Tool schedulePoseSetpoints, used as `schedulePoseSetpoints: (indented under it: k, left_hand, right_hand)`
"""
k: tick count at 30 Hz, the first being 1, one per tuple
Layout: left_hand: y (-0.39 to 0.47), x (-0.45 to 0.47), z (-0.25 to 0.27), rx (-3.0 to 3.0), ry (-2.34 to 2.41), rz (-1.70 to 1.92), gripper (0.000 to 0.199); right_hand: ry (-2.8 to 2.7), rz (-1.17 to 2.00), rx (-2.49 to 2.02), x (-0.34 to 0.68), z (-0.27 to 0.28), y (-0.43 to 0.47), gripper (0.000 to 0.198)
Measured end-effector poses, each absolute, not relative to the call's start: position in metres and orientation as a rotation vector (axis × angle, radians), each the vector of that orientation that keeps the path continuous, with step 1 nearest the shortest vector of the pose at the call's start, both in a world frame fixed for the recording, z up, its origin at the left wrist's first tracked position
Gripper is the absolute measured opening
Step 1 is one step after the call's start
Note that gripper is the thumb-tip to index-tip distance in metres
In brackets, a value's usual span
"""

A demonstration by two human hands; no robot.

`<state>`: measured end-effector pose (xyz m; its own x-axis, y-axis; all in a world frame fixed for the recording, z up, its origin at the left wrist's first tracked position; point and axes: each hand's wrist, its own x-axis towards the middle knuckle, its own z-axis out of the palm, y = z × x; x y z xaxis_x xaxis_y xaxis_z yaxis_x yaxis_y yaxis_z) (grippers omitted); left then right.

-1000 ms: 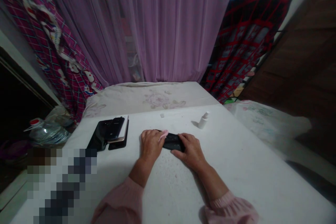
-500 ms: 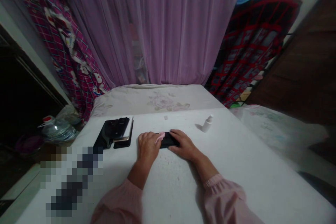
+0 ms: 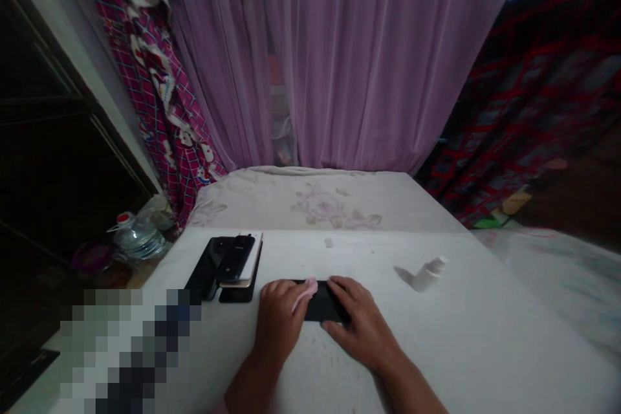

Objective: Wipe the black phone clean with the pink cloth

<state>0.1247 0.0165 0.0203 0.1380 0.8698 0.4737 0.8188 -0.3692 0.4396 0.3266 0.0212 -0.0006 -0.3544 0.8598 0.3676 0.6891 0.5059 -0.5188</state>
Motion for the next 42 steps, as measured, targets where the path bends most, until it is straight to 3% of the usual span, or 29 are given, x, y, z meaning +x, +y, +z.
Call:
schedulePoseSetpoints:
  k: [15,23,32,42]
  left_hand:
    - [0.008,0.125,0.028,2.287,1.817,1.077,0.022]
    - [-0.007,0.149,0.036,2.247,1.988,0.984,0.018]
    - [0.005,0.129,0.040,2.145,2.217,0.953,0.016]
    - [-0.025,0.154,0.031,2.238,2.074,1.003,0.016]
  right_hand:
    - [-2.119,0.262,-1.355,0.308,0.005,0.013,0.065]
    - [-2.113,0.107,-1.380,0.307,0.005,0.002,0.053]
    - [-2.262,0.293,-1.236,0.327,0.003,0.015,0.055]
    - [-2.311,0.372,-1.165,0.329,0.010,0.008,0.059]
